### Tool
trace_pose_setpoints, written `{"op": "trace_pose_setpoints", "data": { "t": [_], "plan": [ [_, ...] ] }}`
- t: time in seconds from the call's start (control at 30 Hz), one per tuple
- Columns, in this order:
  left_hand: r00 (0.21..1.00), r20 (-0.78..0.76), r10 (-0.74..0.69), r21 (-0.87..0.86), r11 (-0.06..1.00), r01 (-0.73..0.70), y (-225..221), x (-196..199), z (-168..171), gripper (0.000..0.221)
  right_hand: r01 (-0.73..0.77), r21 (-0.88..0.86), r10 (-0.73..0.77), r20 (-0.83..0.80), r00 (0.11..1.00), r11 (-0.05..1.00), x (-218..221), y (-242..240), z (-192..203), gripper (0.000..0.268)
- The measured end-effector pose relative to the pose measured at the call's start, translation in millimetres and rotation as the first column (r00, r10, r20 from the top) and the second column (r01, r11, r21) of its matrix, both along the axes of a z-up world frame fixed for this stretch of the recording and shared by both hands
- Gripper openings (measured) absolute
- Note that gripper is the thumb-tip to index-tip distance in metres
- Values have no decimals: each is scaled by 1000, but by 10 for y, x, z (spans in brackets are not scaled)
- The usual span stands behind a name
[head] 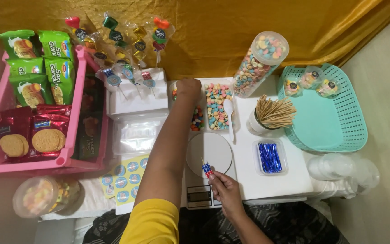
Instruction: Assembling decorative candy sticks by placing small candies on a stick and applying a sticker wrap.
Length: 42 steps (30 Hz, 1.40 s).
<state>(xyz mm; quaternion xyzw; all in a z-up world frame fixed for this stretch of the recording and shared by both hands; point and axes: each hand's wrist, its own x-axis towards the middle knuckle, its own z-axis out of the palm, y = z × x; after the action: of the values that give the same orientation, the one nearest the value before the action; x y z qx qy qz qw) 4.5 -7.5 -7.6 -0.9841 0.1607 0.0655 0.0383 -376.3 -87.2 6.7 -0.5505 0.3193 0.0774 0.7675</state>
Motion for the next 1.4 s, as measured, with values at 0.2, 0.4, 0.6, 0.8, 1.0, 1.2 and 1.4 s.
{"op": "trace_pose_setpoints", "data": {
  "t": [0.2,0.4,0.6,0.8,1.0,1.2,1.4],
  "plan": [
    [999,-46,-23,0,1000,23,59,84,-35,32,-15,-17,16,54,998,1000,4,-21,-70,32],
    [1000,17,-20,-63,998,21,94,43,-11,34,-3,-2,3,10,1000,1000,24,-6,-11,36],
    [995,-27,99,-518,850,-98,325,-367,620,10,-8,-5,8,23,1000,1000,17,6,14,37],
    [962,-236,133,-950,176,-258,606,-1123,1087,43,-11,6,11,34,999,1000,-15,18,63,37],
    [918,-376,126,-926,-89,-367,999,-2154,742,36,0,5,0,100,995,1000,-91,115,230,41],
    [764,-645,-17,-655,-503,-564,1105,-3169,687,34,-19,-76,34,204,978,997,-257,330,223,38],
    [718,-689,-94,-513,-637,-575,1169,-3497,277,31,-55,-137,79,173,982,989,-401,448,183,37]
  ]
}}
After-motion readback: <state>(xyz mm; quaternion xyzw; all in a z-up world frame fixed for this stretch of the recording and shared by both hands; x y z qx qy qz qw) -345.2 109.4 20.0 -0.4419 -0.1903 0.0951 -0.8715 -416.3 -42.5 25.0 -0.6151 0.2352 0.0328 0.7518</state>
